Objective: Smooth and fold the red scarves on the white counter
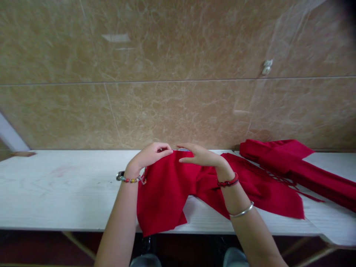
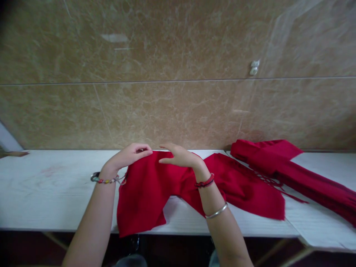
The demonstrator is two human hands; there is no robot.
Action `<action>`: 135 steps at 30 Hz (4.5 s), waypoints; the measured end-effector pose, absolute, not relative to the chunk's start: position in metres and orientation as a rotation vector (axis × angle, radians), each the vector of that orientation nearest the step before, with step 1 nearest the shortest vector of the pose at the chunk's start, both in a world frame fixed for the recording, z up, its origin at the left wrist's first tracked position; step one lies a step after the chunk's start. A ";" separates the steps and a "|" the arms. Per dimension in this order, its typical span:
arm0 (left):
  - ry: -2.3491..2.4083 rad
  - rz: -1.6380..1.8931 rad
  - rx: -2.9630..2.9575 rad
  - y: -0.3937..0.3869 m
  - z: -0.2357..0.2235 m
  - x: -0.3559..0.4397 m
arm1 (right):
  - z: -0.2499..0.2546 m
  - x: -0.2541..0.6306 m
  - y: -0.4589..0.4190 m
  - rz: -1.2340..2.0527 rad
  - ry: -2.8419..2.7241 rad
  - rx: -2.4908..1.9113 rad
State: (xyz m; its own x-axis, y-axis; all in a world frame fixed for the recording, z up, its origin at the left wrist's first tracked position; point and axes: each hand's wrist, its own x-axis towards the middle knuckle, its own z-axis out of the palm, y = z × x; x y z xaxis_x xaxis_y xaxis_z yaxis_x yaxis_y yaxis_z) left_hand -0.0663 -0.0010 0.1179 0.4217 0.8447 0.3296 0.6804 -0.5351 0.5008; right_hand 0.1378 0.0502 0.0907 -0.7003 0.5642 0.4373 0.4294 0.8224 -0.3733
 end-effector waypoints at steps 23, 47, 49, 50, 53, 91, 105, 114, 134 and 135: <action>1.347 0.855 2.123 0.002 0.113 -0.096 | 0.091 0.210 0.078 0.111 -2.056 -1.272; 2.217 0.736 2.182 0.041 0.075 -0.058 | 0.100 0.168 0.060 0.612 -1.558 -0.750; 2.299 0.776 2.115 0.039 0.076 -0.059 | 0.099 0.174 0.064 0.572 -1.486 -0.762; 2.327 0.812 2.094 0.038 0.078 -0.061 | 0.099 0.177 0.066 0.540 -1.453 -0.772; 2.370 1.008 2.022 0.036 0.083 -0.075 | 0.097 0.185 0.072 0.431 -1.361 -0.795; 1.045 1.095 1.712 0.016 0.100 -0.040 | 0.086 0.245 0.100 -0.024 -1.126 -0.981; 1.316 1.138 2.339 0.002 0.115 -0.036 | 0.091 0.193 0.068 0.195 -2.087 -0.697; 1.565 1.015 2.546 0.008 0.109 -0.043 | 0.104 0.166 0.044 0.362 -2.041 -0.689; 1.175 1.004 1.878 0.002 0.113 -0.071 | 0.074 0.253 0.115 0.201 -1.011 -0.964; 1.208 0.890 1.954 0.002 0.113 -0.071 | 0.071 0.256 0.118 0.185 -1.037 -0.997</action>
